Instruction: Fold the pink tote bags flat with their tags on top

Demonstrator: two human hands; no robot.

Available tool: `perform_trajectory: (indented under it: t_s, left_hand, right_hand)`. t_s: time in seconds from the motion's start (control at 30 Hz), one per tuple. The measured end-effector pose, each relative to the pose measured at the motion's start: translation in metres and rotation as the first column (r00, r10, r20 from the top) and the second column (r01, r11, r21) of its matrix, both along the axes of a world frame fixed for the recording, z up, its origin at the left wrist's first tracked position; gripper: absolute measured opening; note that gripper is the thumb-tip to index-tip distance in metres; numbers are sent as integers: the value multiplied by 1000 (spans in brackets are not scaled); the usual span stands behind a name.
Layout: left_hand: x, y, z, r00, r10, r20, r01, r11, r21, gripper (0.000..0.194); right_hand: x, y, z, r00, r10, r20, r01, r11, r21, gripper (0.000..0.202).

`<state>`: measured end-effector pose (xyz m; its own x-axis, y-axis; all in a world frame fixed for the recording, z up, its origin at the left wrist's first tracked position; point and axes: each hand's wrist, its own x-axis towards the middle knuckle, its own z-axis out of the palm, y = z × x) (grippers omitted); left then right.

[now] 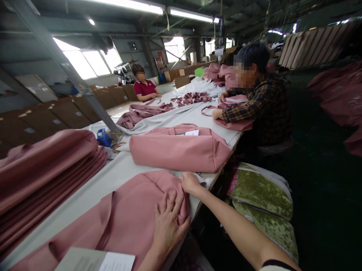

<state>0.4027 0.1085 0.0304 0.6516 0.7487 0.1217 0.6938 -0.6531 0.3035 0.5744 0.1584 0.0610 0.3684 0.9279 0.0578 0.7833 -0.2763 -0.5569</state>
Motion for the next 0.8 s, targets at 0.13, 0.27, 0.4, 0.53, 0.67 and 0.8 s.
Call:
perform_trajectory:
  t_s: [0.13, 0.27, 0.4, 0.53, 0.67, 0.8]
  left_hand:
    - [0, -3, 2, 1000, -1, 16, 1, 1000, -1, 72]
    - [1, -5, 7, 999, 4, 44, -3, 1000, -21, 68]
    - [-1, -6, 9, 990, -19, 138, 23, 999, -23, 59]
    - [-11, -10, 10, 925, -153, 349, 155, 988, 23, 41]
    - [-16, -12, 11, 825, -185, 533, 249, 967, -50, 22]
    - [-10, -10, 5, 819, -151, 553, 199, 980, -27, 17]
  right_hand:
    - [-3, 10, 66, 992, 122, 30, -125, 978, 167, 28]
    - [-43, 20, 115, 916, 401, -18, -335, 788, 517, 38]
    - [-82, 23, 109, 786, 619, 10, -500, 625, 600, 49]
    - [-74, 28, 46, 750, 628, 206, -661, 712, 236, 48]
    - [-48, 42, -10, 783, 546, 296, -574, 819, 7, 50]
    - [-43, 54, -13, 802, 514, 305, -540, 842, 0, 54]
